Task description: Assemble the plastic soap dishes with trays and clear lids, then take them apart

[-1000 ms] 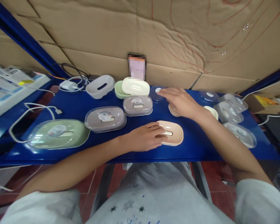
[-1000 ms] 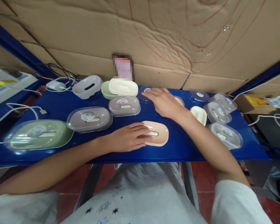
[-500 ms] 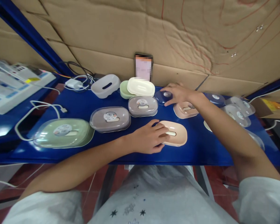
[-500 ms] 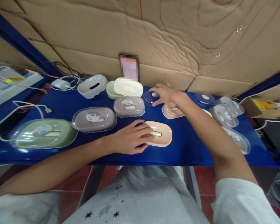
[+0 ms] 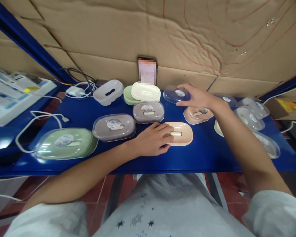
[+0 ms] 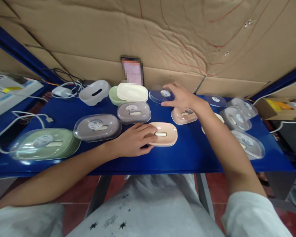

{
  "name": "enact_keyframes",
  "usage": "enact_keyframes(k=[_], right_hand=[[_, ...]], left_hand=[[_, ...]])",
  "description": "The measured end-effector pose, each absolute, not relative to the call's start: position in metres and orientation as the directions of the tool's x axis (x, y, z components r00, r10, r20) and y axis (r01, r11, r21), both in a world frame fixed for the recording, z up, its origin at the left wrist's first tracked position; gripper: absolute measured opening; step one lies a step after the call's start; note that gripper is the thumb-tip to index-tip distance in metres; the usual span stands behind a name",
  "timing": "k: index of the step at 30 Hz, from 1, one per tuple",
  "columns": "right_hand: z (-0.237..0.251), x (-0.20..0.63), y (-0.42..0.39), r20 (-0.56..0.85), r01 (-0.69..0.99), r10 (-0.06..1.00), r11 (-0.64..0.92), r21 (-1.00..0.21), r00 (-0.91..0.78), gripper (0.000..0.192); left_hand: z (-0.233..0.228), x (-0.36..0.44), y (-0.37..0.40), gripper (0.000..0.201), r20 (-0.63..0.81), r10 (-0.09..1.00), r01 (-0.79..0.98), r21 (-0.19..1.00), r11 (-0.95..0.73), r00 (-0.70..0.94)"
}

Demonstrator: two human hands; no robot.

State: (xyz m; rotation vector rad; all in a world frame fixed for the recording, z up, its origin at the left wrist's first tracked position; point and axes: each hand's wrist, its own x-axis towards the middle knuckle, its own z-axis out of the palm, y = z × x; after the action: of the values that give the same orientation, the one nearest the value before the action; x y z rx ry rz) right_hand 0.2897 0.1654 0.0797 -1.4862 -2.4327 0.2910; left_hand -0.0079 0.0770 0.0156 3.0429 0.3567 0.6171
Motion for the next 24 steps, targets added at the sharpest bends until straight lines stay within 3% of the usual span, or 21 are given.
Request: enact_keyframes(k=[2,7,14,17,21,24], right_hand=[[0.083,0.293,0.127,0.234,0.813,0.861,0.505,-0.290,-0.452,0.083],[0.055,0.286,0.043,0.256,0.747,0.788,0.614,-0.257,-0.559,0.068],[0.026,0.268,0.030,0.259,0.733,0.752,0.655,-0.186,-0.606,0.063],[0.025,0.266,0.031,0.241,0.721,0.737,0.673,-0.167,-0.632,0.066],[0.025,0.265,0.024,0.215,0.694,0.706,0.706,-0.140,-0.675,0.084],[0.022,0.260,0.018,0.208,0.731,0.730,0.677,-0.088,-0.651,0.081]], left_hand=[[0.018,-0.009,0.077,0.018,0.428,0.218,0.220,0.045,-0.974,0.877],[0.024,-0.013,0.081,0.024,0.547,0.181,0.235,-0.029,-0.972,0.817],[0.021,-0.015,0.093,0.037,0.428,0.250,0.262,0.031,-0.965,0.869],[0.020,-0.015,0.093,0.037,0.417,0.219,0.243,-0.004,-0.970,0.882],[0.018,-0.016,0.093,0.035,0.422,0.186,0.215,-0.023,-0.976,0.887],[0.015,-0.015,0.093,0.029,0.451,0.162,0.203,-0.046,-0.978,0.878]])
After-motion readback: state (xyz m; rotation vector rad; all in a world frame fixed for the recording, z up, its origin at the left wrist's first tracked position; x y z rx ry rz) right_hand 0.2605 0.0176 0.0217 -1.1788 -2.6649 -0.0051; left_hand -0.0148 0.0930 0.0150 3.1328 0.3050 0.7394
